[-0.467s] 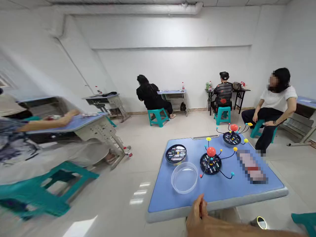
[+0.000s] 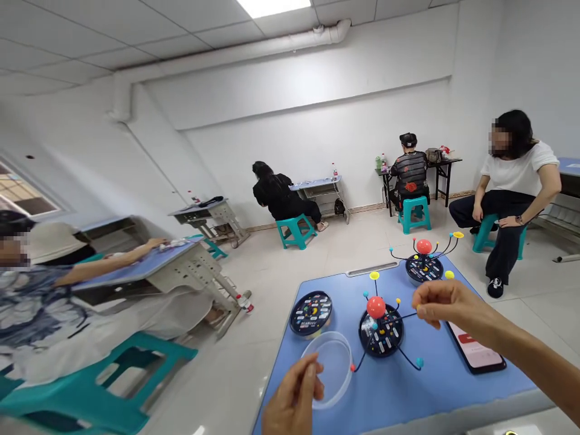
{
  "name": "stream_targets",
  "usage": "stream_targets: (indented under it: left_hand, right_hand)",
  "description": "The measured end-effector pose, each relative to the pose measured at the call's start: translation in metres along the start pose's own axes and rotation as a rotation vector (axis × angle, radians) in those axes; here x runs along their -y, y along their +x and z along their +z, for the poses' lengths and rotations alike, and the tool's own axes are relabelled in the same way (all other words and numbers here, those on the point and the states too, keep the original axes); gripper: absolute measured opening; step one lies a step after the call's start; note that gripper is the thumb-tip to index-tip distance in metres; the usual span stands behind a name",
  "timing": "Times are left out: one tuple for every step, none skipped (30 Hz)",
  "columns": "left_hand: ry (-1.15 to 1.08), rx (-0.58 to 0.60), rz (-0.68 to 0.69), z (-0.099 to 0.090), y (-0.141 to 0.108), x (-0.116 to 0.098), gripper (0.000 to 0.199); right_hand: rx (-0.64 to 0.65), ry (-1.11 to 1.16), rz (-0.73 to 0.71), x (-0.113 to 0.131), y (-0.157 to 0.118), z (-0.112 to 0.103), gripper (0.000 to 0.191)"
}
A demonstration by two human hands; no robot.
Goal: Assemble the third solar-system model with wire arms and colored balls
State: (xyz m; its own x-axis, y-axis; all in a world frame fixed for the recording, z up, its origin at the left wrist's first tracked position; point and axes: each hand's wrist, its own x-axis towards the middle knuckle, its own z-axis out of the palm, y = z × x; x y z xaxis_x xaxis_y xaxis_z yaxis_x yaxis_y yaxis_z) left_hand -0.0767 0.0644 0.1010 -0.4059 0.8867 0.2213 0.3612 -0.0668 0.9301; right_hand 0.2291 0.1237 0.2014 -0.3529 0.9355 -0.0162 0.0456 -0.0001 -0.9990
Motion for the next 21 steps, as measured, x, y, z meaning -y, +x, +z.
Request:
stream_targets:
  left_hand:
    - [-0.013, 0.048, -0.014, 0.002, 0.015, -0.005, 0.045]
    - [-0.031, 0.092, -0.031, 0.007, 0.028, -0.009, 0.046]
    - [-0.047, 0.136, -0.052, 0.013, 0.039, -0.013, 0.046]
    - [-0.058, 0.181, -0.077, 0.021, 0.049, -0.015, 0.046]
    - [-0.061, 0.217, -0.098, 0.029, 0.057, -0.017, 0.046]
    - [-0.056, 0.247, -0.117, 0.037, 0.064, -0.019, 0.045]
    - [-0.044, 0.276, -0.132, 0.045, 0.071, -0.021, 0.044]
    - [-0.031, 0.305, -0.143, 0.052, 0.077, -0.022, 0.043]
    - [-0.02, 0.34, -0.154, 0.058, 0.083, -0.024, 0.041]
    - [-0.017, 0.382, -0.167, 0.065, 0.089, -0.025, 0.04]
    - [-0.022, 0.424, -0.182, 0.07, 0.095, -0.026, 0.039]
    - [-0.03, 0.455, -0.193, 0.075, 0.1, -0.027, 0.038]
    - [-0.038, 0.473, -0.197, 0.079, 0.105, -0.029, 0.037]
    - [-0.04, 0.48, -0.196, 0.083, 0.109, -0.03, 0.037]
    - [-0.038, 0.482, -0.191, 0.087, 0.114, -0.03, 0.036]
    - [-0.038, 0.482, -0.183, 0.09, 0.118, -0.031, 0.036]
    - [-0.046, 0.485, -0.173, 0.093, 0.123, -0.031, 0.035]
    - [-0.068, 0.496, -0.164, 0.096, 0.127, -0.032, 0.035]
    - [-0.1, 0.519, -0.156, 0.1, 0.132, -0.031, 0.035]
    - [-0.137, 0.558, -0.151, 0.103, 0.137, -0.031, 0.035]
    - [-0.17, 0.614, -0.149, 0.107, 0.143, -0.03, 0.036]
  right_hand:
    - [-0.029, 0.006, -0.009, 0.0, 0.009, -0.006, 0.017]
    - [-0.058, 0.017, -0.021, -0.002, 0.018, -0.011, 0.017]
    - [-0.083, 0.037, -0.037, -0.004, 0.025, -0.015, 0.017]
    - [-0.104, 0.063, -0.054, -0.008, 0.031, -0.018, 0.018]
    - [-0.12, 0.093, -0.069, -0.012, 0.037, -0.02, 0.019]
    - [-0.128, 0.121, -0.075, -0.017, 0.042, -0.021, 0.02]
    - [-0.125, 0.144, -0.07, -0.021, 0.048, -0.02, 0.02]
    - [-0.113, 0.164, -0.057, -0.024, 0.053, -0.019, 0.02]
    - [-0.097, 0.181, -0.04, -0.027, 0.059, -0.017, 0.019]
    - [-0.082, 0.199, -0.023, -0.03, 0.065, -0.015, 0.019]
    - [-0.069, 0.215, -0.007, -0.033, 0.071, -0.012, 0.019]
    - [-0.057, 0.226, 0.008, -0.035, 0.077, -0.01, 0.02]
    - [-0.046, 0.23, 0.018, -0.038, 0.084, -0.008, 0.02]
    - [-0.033, 0.226, 0.026, -0.041, 0.09, -0.007, 0.019]
    - [-0.021, 0.216, 0.032, -0.044, 0.096, -0.006, 0.018]
    - [-0.012, 0.202, 0.036, -0.047, 0.102, -0.005, 0.015]
    - [-0.008, 0.185, 0.039, -0.05, 0.107, -0.005, 0.013]
    - [-0.009, 0.164, 0.04, -0.053, 0.112, -0.006, 0.011]
    - [-0.012, 0.139, 0.042, -0.056, 0.116, -0.006, 0.009]
    - [-0.013, 0.111, 0.046, -0.059, 0.119, -0.007, 0.008]
    - [-0.011, 0.081, 0.05, -0.061, 0.122, -0.007, 0.008]
